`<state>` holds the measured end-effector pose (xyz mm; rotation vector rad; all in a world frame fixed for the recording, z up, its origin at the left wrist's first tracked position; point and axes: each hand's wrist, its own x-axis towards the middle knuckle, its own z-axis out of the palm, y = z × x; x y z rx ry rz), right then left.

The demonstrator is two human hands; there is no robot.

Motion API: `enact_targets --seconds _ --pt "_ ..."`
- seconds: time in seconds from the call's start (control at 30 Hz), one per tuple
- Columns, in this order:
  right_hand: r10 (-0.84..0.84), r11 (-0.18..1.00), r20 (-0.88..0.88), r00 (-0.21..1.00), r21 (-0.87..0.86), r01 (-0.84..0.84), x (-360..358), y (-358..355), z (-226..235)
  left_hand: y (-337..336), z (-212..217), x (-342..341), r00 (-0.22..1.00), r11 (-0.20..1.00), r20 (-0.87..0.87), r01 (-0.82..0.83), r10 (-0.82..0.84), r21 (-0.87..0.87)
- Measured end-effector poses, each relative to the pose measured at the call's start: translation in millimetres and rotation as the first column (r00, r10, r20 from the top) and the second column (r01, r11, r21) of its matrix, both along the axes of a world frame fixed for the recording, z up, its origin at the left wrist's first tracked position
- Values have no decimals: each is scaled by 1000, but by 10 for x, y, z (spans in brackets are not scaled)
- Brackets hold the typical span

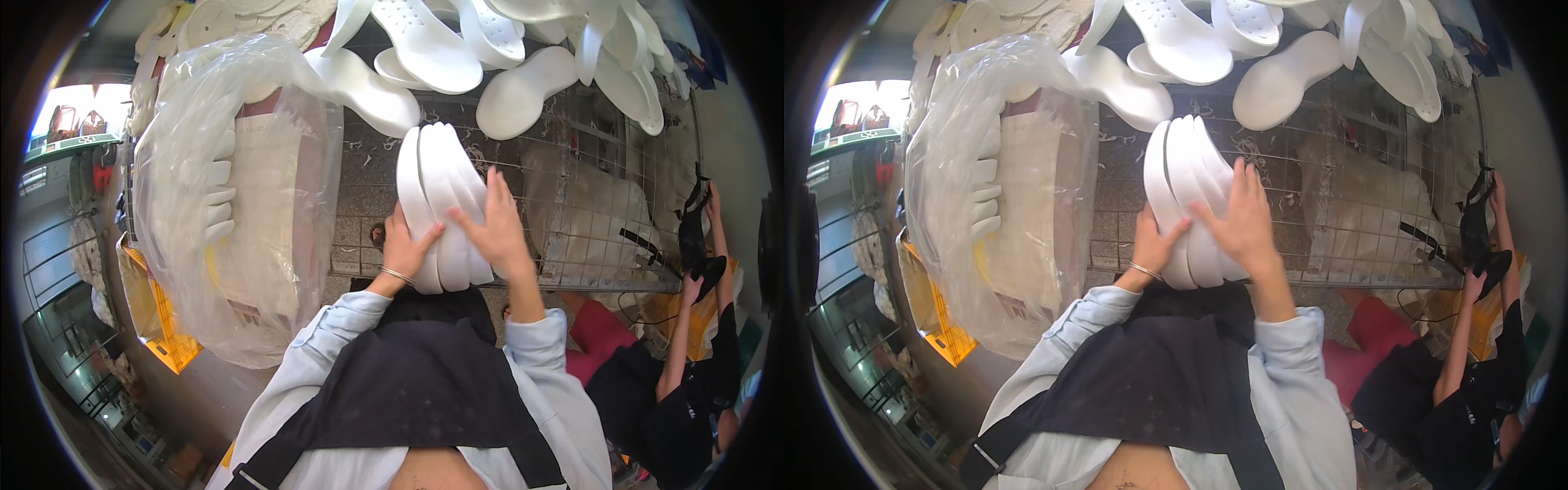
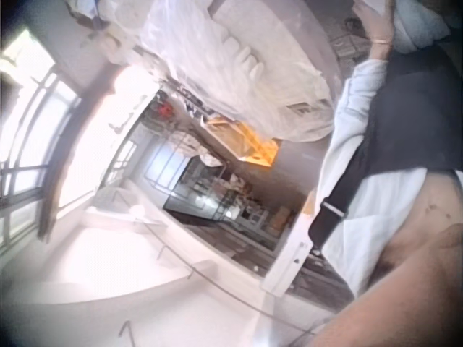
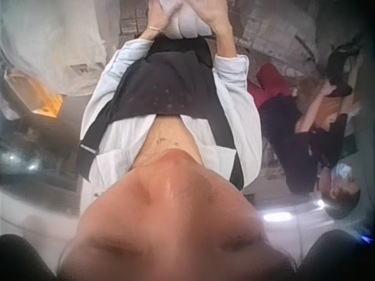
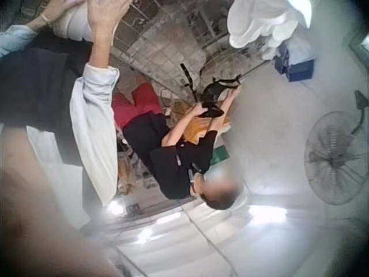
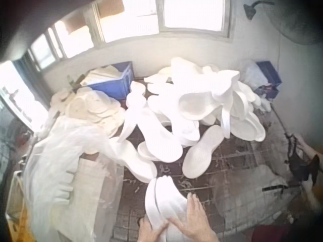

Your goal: The person repeatedly picks up pairs of white plastic slippers from a wire rack, aligns them, and places them into a large clear plastic bag. The person continues this process throughout the clip, filling the bag with slippers.

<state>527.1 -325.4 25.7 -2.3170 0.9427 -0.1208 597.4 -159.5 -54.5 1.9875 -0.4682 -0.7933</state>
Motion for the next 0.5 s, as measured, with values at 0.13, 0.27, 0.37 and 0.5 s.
enact_targets --seconds 0.13,0.27,0.37,0.5 --pt "-68 975 -276 959 -221 5 197 380 -141 75 -87 -137 985 988 86 150 -152 23" --pt "-96 974 -97 991 -214 73 163 452 -299 224 108 -38 963 965 61 258 -261 52" --pt "-88 972 -168 982 -229 48 120 456 -376 196 372 212 883 842 -64 463 -464 276" --pt "-89 963 -63 994 -262 70 119 475 -464 -172 698 711 887 912 293 264 -357 313"
